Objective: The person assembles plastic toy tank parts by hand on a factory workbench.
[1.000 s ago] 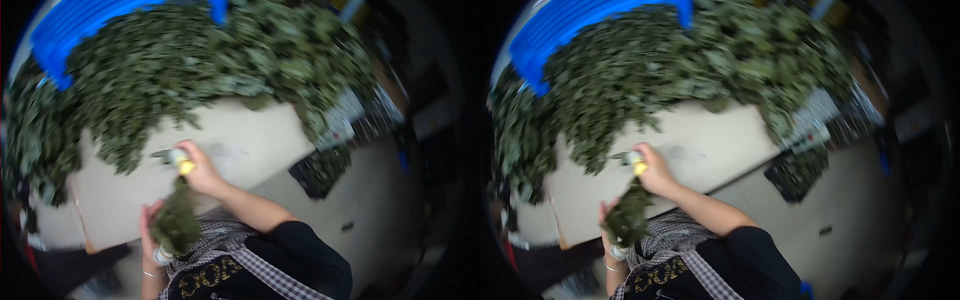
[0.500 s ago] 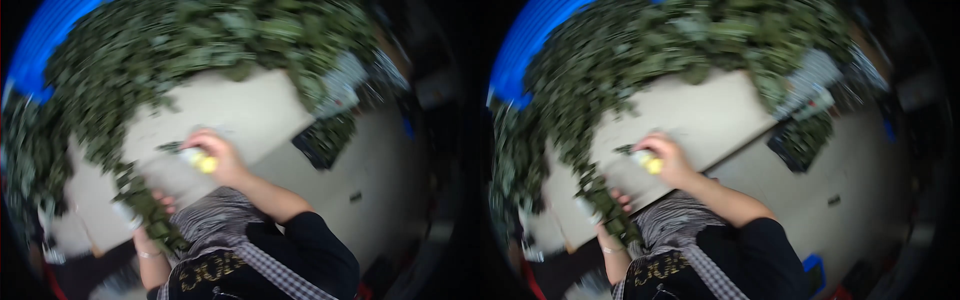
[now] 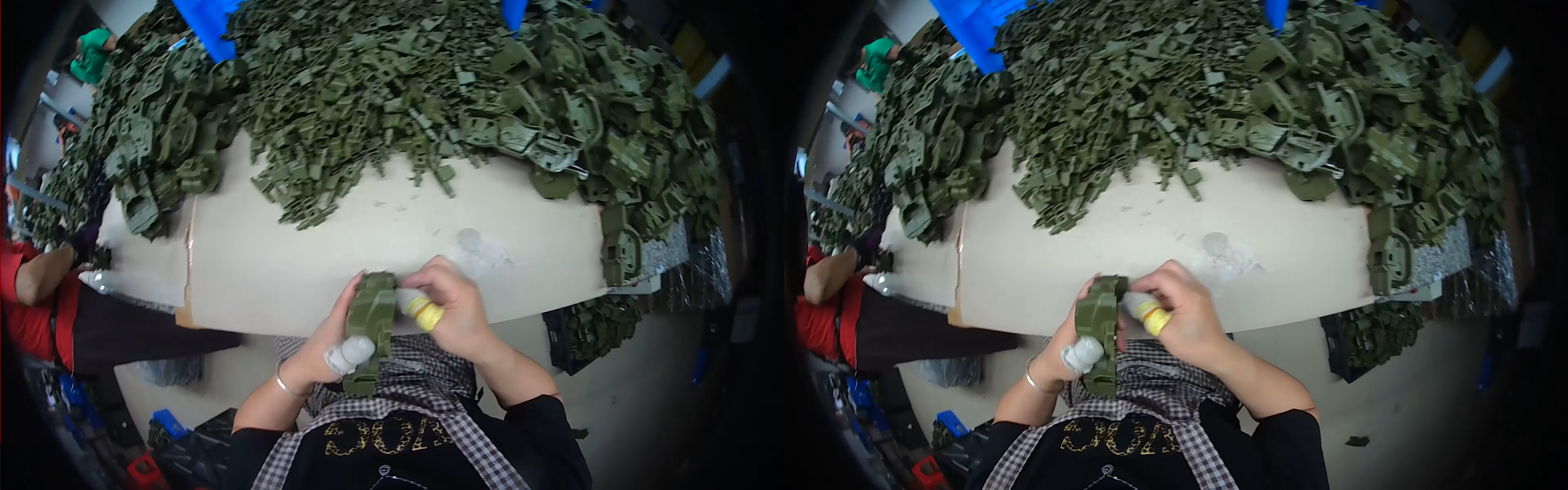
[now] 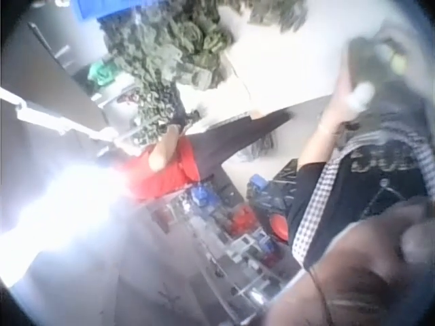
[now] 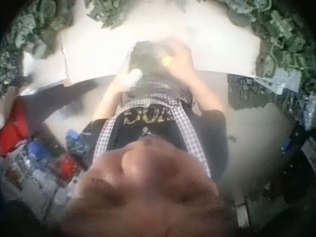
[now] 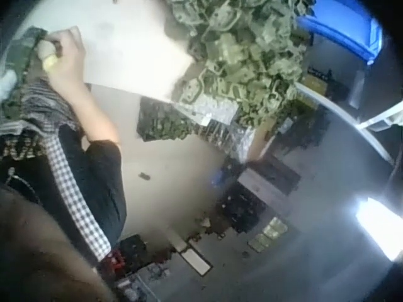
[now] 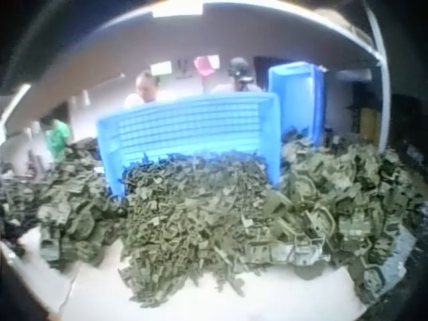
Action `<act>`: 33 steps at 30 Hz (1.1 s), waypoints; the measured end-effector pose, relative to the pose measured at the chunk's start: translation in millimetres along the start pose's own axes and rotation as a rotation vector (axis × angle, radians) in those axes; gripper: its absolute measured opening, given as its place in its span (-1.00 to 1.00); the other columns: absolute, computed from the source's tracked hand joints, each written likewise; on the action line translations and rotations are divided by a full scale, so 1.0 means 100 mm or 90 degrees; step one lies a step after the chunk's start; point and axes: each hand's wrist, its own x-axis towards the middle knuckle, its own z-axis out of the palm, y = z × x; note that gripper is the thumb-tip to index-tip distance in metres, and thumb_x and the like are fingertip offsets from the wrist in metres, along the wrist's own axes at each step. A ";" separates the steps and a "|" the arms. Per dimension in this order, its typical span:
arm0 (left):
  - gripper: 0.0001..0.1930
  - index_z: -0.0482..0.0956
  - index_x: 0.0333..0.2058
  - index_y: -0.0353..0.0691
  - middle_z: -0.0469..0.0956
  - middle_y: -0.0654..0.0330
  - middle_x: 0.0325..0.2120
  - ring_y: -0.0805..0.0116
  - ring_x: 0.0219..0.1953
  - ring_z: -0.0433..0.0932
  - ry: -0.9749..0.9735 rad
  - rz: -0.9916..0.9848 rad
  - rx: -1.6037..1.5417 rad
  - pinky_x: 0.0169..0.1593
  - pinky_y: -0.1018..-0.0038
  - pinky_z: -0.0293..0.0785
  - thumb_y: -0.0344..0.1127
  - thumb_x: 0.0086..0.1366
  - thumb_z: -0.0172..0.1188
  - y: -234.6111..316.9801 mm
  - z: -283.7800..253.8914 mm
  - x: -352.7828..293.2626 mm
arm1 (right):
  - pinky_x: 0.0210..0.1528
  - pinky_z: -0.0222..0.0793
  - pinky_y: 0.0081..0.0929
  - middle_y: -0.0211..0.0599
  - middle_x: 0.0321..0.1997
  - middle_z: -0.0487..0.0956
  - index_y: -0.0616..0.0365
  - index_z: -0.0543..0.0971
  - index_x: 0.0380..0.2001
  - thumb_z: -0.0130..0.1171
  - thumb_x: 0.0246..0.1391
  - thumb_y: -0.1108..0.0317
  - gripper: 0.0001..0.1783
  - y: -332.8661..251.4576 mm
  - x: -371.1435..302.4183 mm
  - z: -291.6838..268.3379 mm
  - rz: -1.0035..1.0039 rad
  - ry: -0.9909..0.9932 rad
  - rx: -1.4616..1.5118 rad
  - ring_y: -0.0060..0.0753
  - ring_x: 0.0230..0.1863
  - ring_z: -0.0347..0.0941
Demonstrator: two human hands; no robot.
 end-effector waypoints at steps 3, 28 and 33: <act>-0.02 -0.35 0.22 -0.34 0.15 -0.04 0.12 0.06 0.12 0.24 -0.002 -0.021 0.089 0.13 0.38 0.17 -0.06 0.10 0.18 0.07 0.12 -0.09 | -0.31 0.39 -0.54 -0.23 -0.32 0.44 0.24 0.46 -0.27 0.11 -0.09 0.57 -0.77 0.05 -0.03 -0.06 0.069 -0.073 -0.021 -0.41 -0.33 0.45; -0.61 0.47 -0.20 -0.27 0.52 0.17 -0.24 0.43 -0.21 0.49 -0.162 -0.194 -0.331 -0.10 0.48 0.37 -0.28 -0.03 0.27 -0.05 0.33 -0.15 | -0.45 0.30 -0.23 -0.13 -0.54 0.42 0.25 0.31 -0.58 0.12 -0.22 0.40 -0.79 -0.34 0.17 -0.27 -0.127 -0.529 -0.224 0.00 -0.45 0.40; -0.57 0.44 -0.12 -0.31 0.53 0.16 -0.26 0.40 -0.22 0.51 -0.245 0.012 -0.076 -0.14 0.47 0.43 -0.33 0.00 0.27 -0.03 0.19 0.04 | -0.46 0.30 -0.29 -0.17 -0.55 0.41 0.22 0.33 -0.56 0.14 -0.26 0.44 -0.81 -0.31 0.22 -0.26 -0.141 -0.516 -0.223 -0.05 -0.47 0.40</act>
